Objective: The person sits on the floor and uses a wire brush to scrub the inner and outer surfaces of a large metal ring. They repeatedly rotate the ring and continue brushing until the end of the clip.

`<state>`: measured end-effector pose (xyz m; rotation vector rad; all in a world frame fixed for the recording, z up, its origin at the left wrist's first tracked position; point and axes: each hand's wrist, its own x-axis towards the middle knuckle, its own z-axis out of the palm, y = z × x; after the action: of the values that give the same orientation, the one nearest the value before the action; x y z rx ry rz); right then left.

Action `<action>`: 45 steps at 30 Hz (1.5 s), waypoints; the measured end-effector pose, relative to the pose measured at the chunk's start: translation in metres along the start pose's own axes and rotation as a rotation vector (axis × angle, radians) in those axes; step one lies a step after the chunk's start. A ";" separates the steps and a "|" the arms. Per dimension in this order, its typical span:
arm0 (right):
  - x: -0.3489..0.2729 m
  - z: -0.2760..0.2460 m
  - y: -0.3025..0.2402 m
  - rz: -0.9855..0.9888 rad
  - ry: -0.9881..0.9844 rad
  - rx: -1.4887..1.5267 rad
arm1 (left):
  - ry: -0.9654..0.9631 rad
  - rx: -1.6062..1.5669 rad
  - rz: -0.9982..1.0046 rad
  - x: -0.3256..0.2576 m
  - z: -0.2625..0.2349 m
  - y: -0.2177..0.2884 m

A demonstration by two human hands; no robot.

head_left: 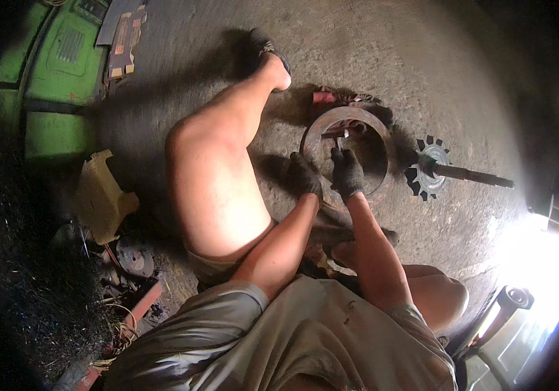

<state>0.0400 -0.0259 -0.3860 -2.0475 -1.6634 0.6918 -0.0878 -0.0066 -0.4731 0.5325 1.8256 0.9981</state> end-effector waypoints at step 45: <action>0.007 -0.022 -0.061 0.033 -0.287 -0.323 | -0.147 0.293 0.034 -0.044 -0.032 0.101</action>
<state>0.0074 -0.0071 -0.3332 -2.2858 -2.0191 0.8033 -0.1033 0.0068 -0.3600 0.7959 1.8447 0.6957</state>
